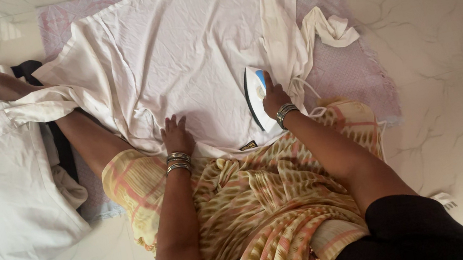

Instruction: The person irons a white shirt laid out on a cloth on the floor. They use an electric iron to smooth the fabric, adjusting the shirt and sleeves as needed.

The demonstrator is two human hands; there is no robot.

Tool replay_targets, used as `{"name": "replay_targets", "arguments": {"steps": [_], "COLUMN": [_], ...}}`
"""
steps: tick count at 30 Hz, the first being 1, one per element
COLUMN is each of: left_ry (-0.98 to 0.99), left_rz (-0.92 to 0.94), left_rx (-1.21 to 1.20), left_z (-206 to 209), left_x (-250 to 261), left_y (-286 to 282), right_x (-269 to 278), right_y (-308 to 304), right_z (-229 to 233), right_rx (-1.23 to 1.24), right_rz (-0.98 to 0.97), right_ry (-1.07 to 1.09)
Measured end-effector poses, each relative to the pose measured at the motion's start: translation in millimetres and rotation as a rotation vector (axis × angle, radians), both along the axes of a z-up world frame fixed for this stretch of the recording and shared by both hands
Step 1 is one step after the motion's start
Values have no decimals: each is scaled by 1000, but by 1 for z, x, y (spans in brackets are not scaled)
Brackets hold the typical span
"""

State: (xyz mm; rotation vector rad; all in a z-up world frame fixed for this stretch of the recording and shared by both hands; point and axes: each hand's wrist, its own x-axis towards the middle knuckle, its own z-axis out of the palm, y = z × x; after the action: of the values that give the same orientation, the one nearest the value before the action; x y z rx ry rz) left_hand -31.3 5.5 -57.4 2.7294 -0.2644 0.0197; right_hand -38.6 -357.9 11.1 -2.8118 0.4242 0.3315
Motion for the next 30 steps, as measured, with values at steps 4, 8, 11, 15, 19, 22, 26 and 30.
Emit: {"name": "replay_targets", "arguments": {"steps": [4, 8, 11, 15, 19, 22, 26, 30], "left_ry": [-224, 79, 235, 349, 331, 446, 475, 574], "left_rz": [-314, -627, -600, -481, -463, -490, -562, -601], "left_rx": [-337, -330, -113, 70, 139, 97, 10, 16], "left_z": [29, 43, 44, 49, 32, 12, -7, -12], "left_x": [-39, -97, -114, -114, -120, -120, -124, -123], "left_y": [-52, -125, -149, -150, -149, -153, -146, -147], "right_x": [-22, -43, -53, -50, -35, -12, 24, 67], "right_y": [1, 3, 10, 11, 10, 19, 35, 42], "right_z": [1, 7, 12, 18, 17, 12, 11, 8], "right_rx": [41, 60, 90, 135, 200, 185, 159, 123], "right_rz": [24, 74, 142, 243, 355, 412, 398, 317], "right_ry": [-16, 9, -17, -52, -102, -126, -109, -101]}}
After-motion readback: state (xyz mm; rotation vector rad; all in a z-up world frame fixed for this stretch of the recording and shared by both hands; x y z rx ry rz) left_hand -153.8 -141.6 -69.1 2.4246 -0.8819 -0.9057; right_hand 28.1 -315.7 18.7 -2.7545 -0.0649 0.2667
